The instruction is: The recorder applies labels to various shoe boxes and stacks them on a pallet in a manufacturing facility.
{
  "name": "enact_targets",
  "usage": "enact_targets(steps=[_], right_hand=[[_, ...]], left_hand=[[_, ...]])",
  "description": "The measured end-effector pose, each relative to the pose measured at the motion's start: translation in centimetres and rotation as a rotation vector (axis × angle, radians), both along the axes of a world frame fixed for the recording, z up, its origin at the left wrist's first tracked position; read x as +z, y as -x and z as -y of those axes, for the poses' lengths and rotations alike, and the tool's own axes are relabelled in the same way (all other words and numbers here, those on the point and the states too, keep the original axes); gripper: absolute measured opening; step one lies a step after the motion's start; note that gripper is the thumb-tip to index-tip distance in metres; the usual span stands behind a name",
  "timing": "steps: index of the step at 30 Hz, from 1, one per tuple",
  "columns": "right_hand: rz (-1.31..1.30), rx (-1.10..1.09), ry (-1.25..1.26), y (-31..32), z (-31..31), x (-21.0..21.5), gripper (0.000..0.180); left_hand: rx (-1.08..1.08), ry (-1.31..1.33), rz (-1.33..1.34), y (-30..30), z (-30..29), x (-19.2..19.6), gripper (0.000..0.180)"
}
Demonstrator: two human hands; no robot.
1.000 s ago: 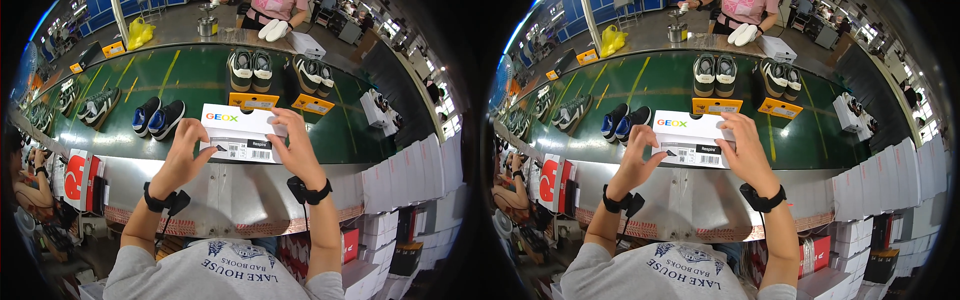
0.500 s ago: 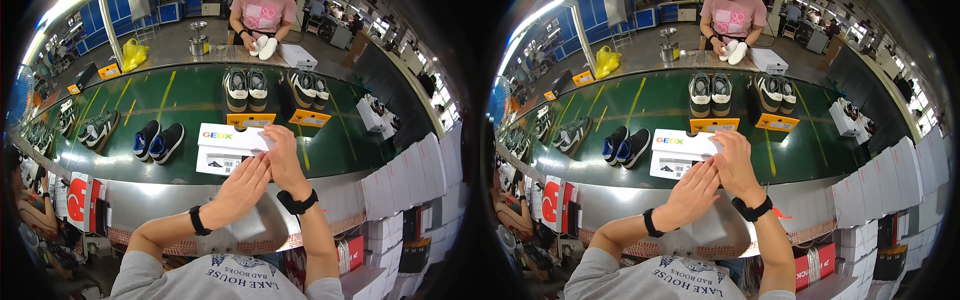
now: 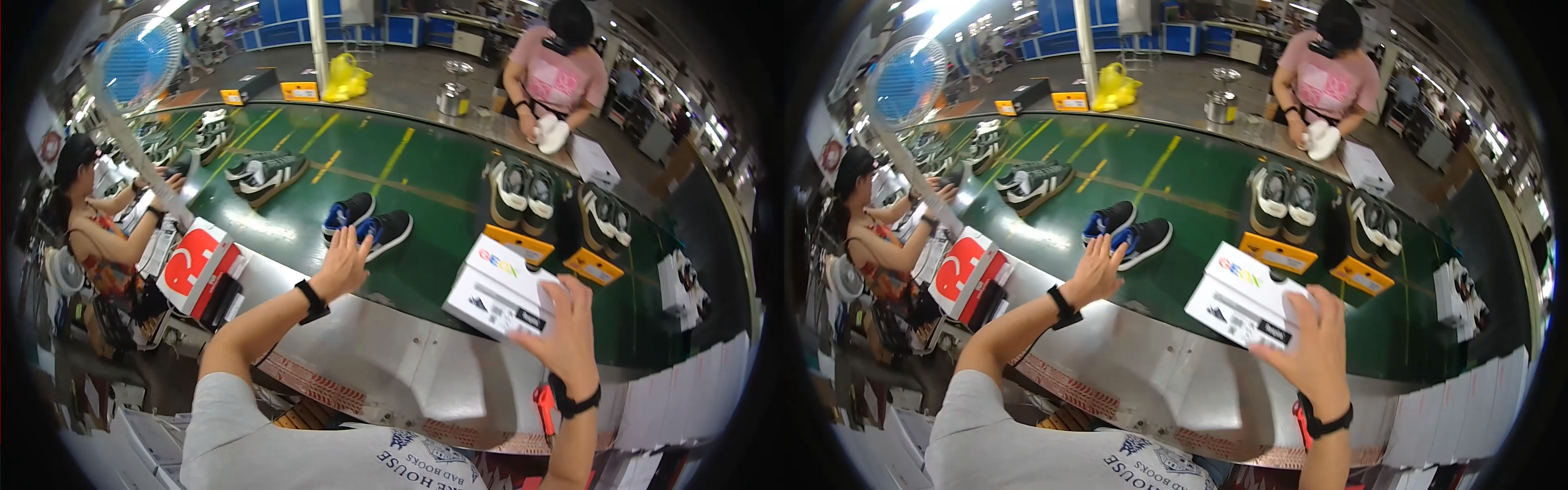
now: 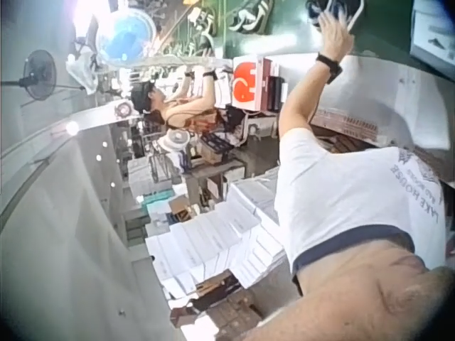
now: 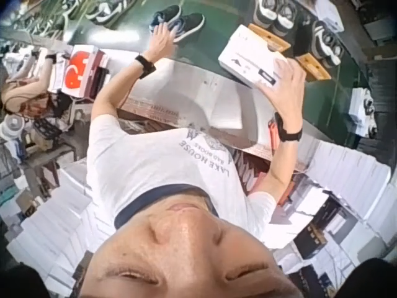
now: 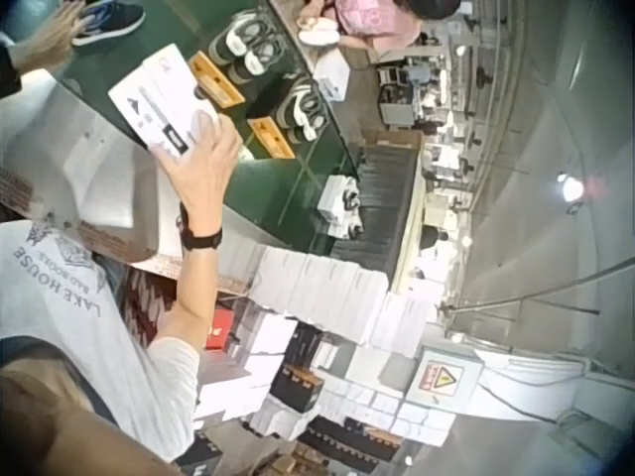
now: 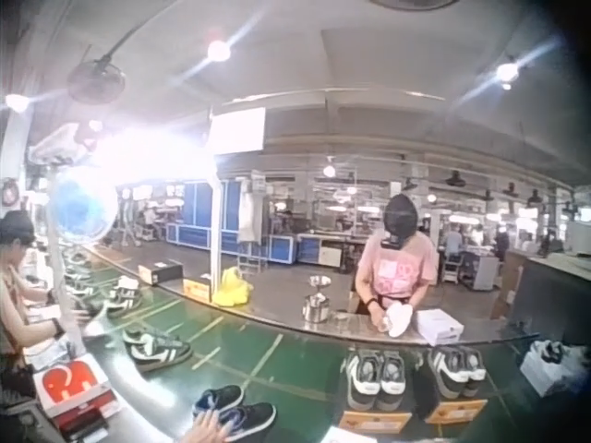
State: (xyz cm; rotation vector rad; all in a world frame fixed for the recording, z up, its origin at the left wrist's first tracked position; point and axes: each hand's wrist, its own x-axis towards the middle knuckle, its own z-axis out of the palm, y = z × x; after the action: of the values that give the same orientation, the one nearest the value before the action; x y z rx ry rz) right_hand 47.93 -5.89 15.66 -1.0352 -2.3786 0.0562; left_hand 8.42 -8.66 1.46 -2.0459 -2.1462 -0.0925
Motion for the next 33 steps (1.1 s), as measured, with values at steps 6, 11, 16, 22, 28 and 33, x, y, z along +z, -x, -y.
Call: enact_targets(steps=[6,11,16,22,28,33], right_hand=[[0.138,0.043,0.112,0.6,1.9,1.1,0.088],[0.184,0.020,0.120,1.4,1.4,1.4,0.088],[0.227,0.012,0.131,1.9,0.7,2.2,0.088],[0.271,0.095,0.087,3.4,0.2,4.2,0.088],[0.011,0.277,0.053,8.0,-3.4,1.0,0.089],[0.081,0.288,-0.083,13.5,-6.1,-6.9,0.074]], left_hand=[[-0.146,-0.002,0.014,8.2,-4.7,-4.2,0.059],[-0.262,0.071,0.313,7.8,-6.3,-4.5,0.041],[-0.266,0.182,0.347,5.8,-5.4,-5.0,0.050],[-0.234,-0.010,0.517,8.1,-5.7,-2.9,0.050],[-0.016,-0.368,0.773,11.9,-5.2,1.8,0.044],[0.064,-0.477,0.611,13.4,-3.7,5.3,0.043]])
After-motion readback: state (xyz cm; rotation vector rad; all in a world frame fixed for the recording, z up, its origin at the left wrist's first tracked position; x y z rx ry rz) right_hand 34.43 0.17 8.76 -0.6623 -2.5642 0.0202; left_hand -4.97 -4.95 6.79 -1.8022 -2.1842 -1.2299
